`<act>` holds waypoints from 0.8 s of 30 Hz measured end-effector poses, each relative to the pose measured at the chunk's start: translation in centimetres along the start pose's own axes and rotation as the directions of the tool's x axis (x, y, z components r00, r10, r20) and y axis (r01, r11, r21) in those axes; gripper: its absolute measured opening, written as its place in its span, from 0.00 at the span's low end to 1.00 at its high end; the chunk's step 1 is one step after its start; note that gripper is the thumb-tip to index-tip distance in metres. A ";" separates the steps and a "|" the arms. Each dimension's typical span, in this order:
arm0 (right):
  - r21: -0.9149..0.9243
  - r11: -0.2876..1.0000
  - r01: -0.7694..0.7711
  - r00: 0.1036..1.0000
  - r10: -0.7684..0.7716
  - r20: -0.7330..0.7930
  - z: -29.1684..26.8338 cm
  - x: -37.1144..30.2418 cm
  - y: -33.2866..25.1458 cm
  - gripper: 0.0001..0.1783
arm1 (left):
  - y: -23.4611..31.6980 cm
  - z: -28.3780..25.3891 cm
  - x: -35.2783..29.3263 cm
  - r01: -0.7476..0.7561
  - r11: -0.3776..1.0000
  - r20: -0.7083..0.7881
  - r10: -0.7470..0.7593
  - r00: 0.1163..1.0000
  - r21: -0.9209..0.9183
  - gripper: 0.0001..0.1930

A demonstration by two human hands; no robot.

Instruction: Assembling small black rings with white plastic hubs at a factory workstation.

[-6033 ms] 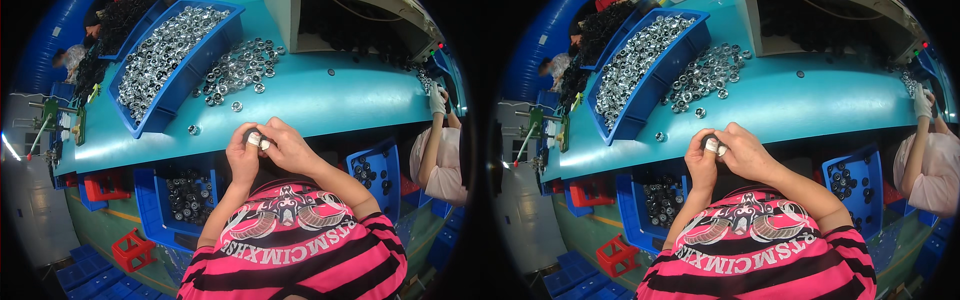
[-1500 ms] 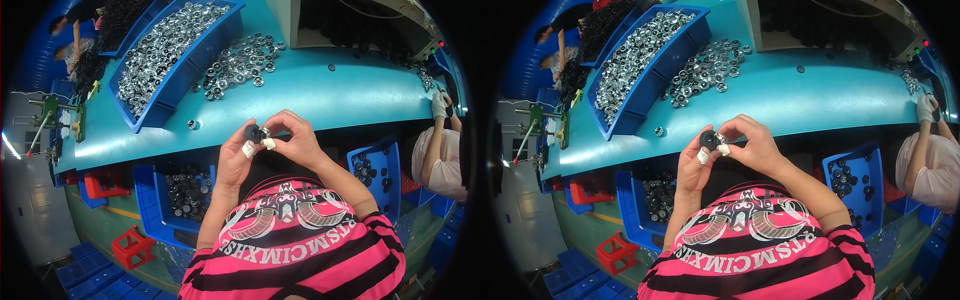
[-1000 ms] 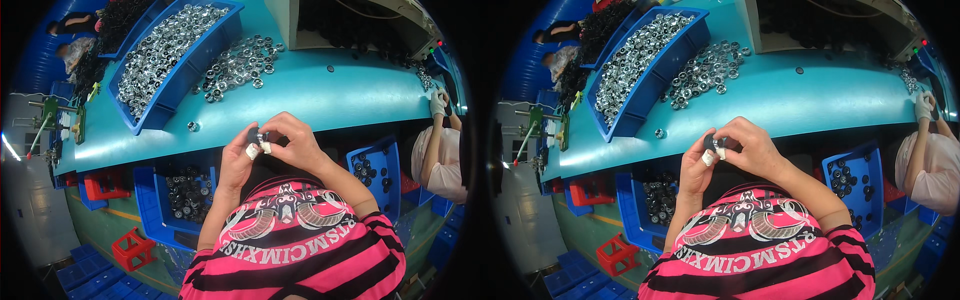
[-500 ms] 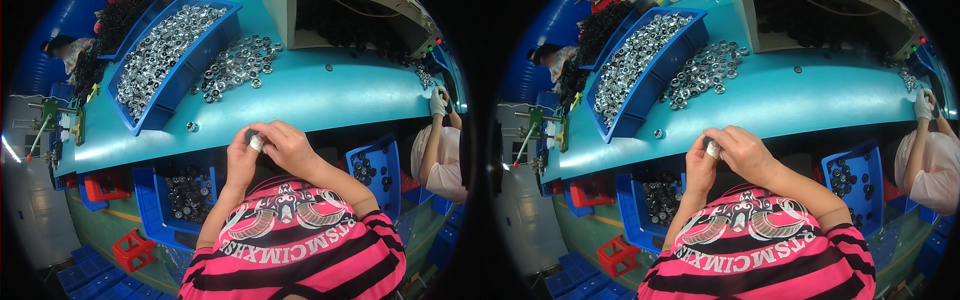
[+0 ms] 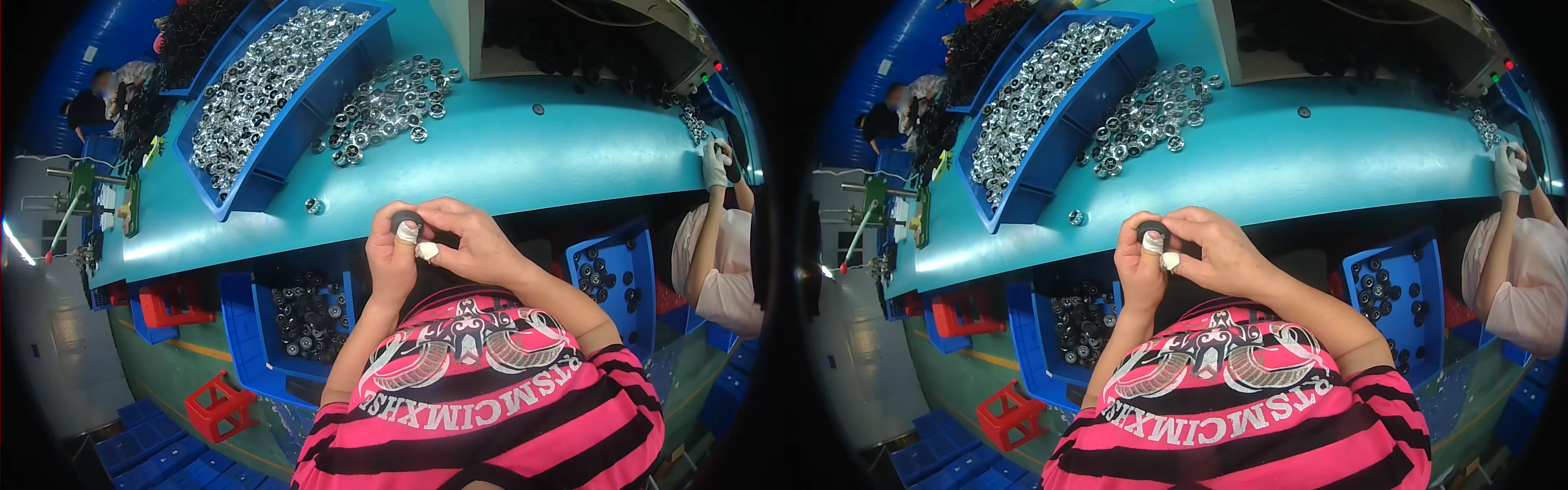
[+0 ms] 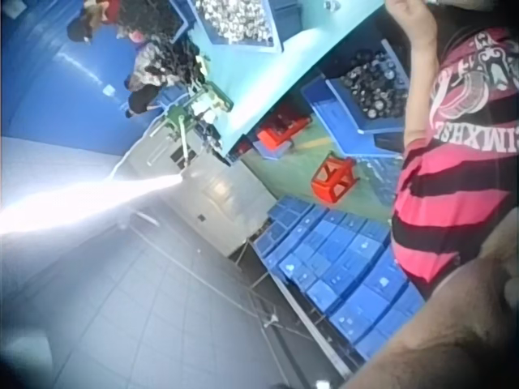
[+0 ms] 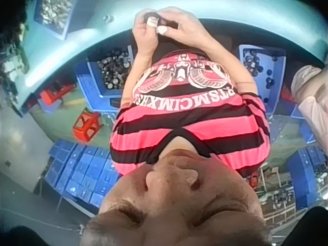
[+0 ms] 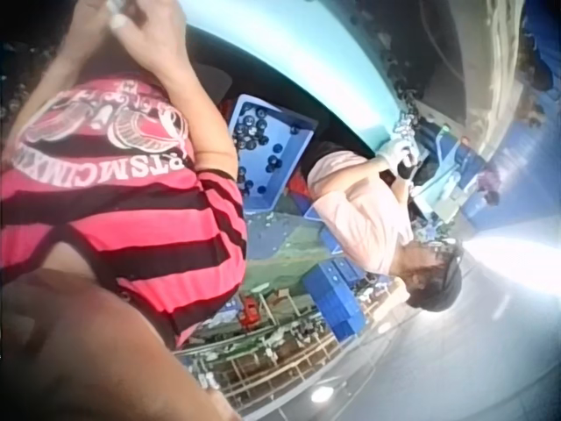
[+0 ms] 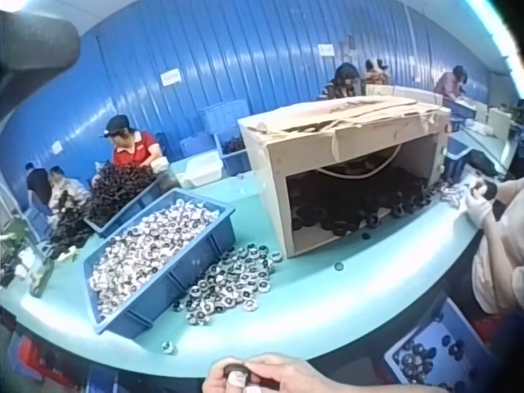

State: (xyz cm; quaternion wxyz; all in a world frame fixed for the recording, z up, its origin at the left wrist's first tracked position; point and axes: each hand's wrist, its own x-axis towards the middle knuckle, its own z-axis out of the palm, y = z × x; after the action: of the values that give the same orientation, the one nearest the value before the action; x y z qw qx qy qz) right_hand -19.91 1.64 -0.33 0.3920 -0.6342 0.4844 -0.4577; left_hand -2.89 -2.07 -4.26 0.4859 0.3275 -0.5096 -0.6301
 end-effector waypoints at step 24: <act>0.232 0.934 -0.271 0.960 0.281 -0.012 -1.0 0.9 2.8 0.19 | 1.7 0.1 0.7 0.292 0.944 0.138 -0.272 0.952 -0.153 0.26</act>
State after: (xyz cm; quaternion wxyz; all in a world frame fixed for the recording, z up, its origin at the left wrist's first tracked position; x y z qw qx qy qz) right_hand -21.47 0.12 -2.53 0.5116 -0.5004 0.5213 -0.4648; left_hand -2.67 -2.73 -2.52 0.3869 0.3174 -0.4285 -0.7523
